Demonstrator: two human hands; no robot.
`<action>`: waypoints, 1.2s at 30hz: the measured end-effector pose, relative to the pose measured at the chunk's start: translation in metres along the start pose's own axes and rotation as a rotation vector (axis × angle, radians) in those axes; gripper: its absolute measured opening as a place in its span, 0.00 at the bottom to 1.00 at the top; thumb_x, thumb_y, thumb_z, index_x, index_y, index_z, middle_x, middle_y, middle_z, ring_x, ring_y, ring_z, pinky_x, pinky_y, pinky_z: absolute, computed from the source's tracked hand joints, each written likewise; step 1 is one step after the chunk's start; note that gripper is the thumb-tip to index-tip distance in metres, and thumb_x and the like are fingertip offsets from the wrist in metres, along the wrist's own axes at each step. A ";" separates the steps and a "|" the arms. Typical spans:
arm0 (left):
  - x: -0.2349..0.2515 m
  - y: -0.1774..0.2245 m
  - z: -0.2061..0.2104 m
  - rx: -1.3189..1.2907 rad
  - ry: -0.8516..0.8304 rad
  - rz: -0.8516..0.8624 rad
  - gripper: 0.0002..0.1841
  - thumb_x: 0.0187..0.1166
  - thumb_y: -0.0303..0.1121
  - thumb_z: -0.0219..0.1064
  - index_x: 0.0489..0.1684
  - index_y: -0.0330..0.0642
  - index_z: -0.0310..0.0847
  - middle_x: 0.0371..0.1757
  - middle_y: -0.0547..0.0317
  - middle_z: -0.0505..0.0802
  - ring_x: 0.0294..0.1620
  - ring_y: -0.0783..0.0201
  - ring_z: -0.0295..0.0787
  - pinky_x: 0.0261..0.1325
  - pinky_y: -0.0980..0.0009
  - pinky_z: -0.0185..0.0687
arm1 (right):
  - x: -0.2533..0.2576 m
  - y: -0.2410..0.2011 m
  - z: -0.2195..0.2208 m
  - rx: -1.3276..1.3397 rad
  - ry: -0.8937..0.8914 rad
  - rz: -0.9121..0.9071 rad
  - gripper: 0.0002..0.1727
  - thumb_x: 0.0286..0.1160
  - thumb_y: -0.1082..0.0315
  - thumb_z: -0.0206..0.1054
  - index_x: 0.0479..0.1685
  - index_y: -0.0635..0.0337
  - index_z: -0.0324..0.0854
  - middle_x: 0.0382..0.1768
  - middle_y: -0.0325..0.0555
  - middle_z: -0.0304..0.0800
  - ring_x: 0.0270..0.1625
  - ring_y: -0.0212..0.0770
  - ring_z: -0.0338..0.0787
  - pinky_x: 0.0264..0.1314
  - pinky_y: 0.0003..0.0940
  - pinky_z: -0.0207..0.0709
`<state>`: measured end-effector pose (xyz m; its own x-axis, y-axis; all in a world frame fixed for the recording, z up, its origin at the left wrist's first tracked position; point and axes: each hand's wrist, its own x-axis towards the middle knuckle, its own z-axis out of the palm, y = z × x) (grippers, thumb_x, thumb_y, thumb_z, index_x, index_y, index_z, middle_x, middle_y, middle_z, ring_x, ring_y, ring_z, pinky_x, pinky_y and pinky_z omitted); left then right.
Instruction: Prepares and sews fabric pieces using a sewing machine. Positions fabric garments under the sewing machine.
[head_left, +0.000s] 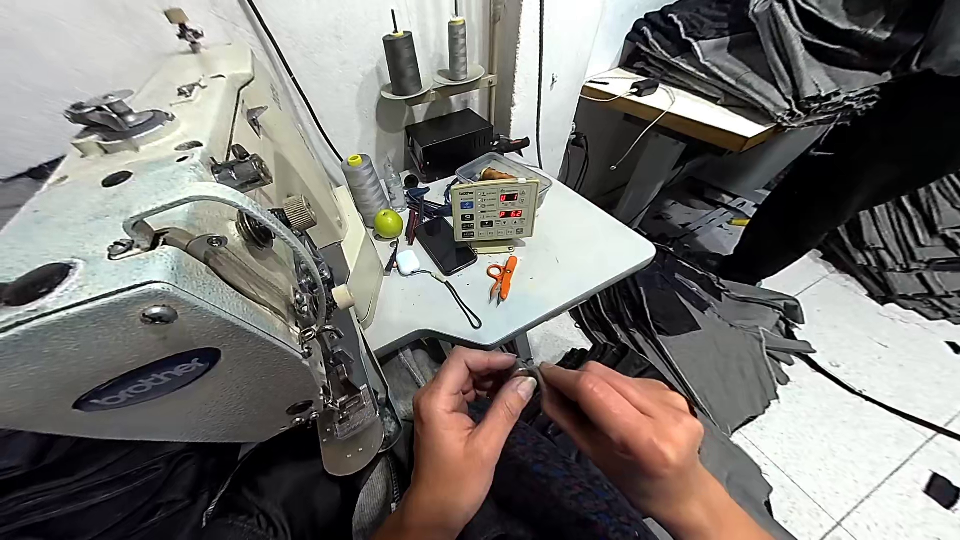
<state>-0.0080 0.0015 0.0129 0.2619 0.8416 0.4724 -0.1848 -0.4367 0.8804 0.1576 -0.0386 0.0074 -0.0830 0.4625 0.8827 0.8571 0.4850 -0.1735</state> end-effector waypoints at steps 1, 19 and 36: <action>0.000 0.000 0.000 -0.001 -0.002 -0.001 0.09 0.73 0.26 0.73 0.47 0.35 0.87 0.39 0.57 0.96 0.39 0.69 0.94 0.48 0.74 0.93 | 0.000 0.000 0.000 0.001 -0.001 -0.001 0.05 0.74 0.72 0.68 0.30 0.60 0.85 0.16 0.40 0.79 0.18 0.29 0.74 0.19 0.19 0.63; 0.006 -0.003 -0.005 0.082 -0.078 0.069 0.09 0.74 0.29 0.75 0.46 0.36 0.88 0.40 0.58 0.95 0.39 0.69 0.94 0.48 0.73 0.92 | -0.001 0.010 -0.005 -0.003 -0.054 -0.022 0.05 0.78 0.70 0.67 0.37 0.59 0.87 0.19 0.40 0.80 0.20 0.31 0.76 0.20 0.20 0.64; 0.006 -0.004 -0.006 0.142 -0.111 0.140 0.09 0.74 0.31 0.76 0.46 0.37 0.88 0.42 0.59 0.95 0.42 0.69 0.94 0.50 0.73 0.93 | -0.001 0.020 -0.015 0.868 -0.283 0.575 0.12 0.84 0.57 0.67 0.50 0.53 0.91 0.24 0.30 0.89 0.19 0.21 0.84 0.19 0.14 0.80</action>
<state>-0.0114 0.0106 0.0120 0.3475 0.7327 0.5851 -0.0937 -0.5937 0.7992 0.1827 -0.0401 0.0092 0.0073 0.8896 0.4567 0.1608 0.4497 -0.8786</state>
